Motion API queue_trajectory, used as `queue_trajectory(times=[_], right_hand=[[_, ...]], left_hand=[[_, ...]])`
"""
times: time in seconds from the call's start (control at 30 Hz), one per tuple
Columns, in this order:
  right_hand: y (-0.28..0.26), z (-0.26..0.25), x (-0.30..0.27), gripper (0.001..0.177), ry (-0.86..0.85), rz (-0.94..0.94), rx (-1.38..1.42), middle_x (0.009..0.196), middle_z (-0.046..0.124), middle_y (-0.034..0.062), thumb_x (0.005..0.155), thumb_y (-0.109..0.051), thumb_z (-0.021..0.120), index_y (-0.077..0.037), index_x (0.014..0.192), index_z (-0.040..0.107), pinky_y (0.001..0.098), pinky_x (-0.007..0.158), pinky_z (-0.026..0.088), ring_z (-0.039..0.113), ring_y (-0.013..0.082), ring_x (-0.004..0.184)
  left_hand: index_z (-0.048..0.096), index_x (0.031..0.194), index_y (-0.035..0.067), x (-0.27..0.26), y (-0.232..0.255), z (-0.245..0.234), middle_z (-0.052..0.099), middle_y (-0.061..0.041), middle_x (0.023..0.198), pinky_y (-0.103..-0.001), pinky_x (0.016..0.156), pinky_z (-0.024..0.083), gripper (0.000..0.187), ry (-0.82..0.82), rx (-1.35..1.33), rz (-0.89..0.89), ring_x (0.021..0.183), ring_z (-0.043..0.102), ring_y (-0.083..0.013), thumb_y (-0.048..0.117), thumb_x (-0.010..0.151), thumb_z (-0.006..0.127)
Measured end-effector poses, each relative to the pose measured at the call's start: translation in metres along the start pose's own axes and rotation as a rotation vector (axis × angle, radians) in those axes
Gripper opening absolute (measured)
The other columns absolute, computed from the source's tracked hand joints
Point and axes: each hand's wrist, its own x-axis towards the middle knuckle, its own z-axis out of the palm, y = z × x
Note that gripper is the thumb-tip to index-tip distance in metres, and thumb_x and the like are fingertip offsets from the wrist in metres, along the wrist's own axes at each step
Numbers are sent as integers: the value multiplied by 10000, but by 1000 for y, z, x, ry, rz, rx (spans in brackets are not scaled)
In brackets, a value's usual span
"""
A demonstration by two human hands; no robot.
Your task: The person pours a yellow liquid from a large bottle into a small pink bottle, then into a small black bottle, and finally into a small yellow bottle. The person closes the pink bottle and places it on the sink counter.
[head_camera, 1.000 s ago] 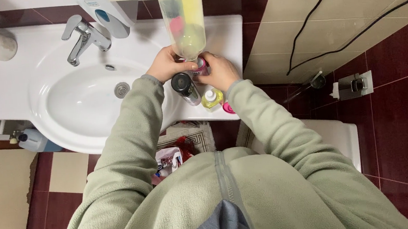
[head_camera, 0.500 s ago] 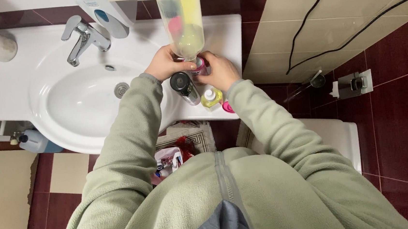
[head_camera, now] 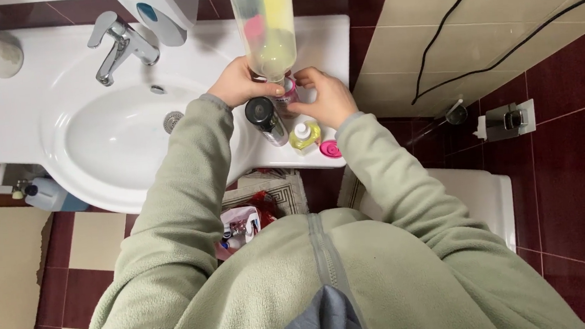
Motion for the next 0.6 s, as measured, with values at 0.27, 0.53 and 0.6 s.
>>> queue_trajectory(times=[0.27, 0.53, 0.6], right_hand=[[6, 6, 8, 567, -34, -68, -93, 1174, 731, 162, 831, -328, 844, -138, 1313, 613, 512, 929, 552, 708, 370, 1078], [-29, -13, -25, 145, 221, -86, -80, 1002, 761, -6, 885, -189, 680, -150, 1021, 707, 341, 769, 544, 752, 167, 895], [-29, 1, -51, 186, 295, -169, -76, 1007, 728, 18, 885, -228, 708, -131, 1043, 684, 343, 771, 549, 710, 195, 890]], left_hand=[[743, 1130, 59, -2, 22, 6, 771, -50, 1053, -313, 851, 636, 486, -12, 12, -30, 979, 703, -108, -13, 702, 961], [718, 1093, 97, -13, 64, 12, 757, -1, 1055, -263, 954, 548, 330, -127, 151, -89, 1009, 689, -111, 167, 799, 850], [716, 1078, 102, -13, 64, 12, 761, 5, 1043, -257, 949, 545, 328, -115, 158, -98, 995, 684, -99, 174, 791, 857]])
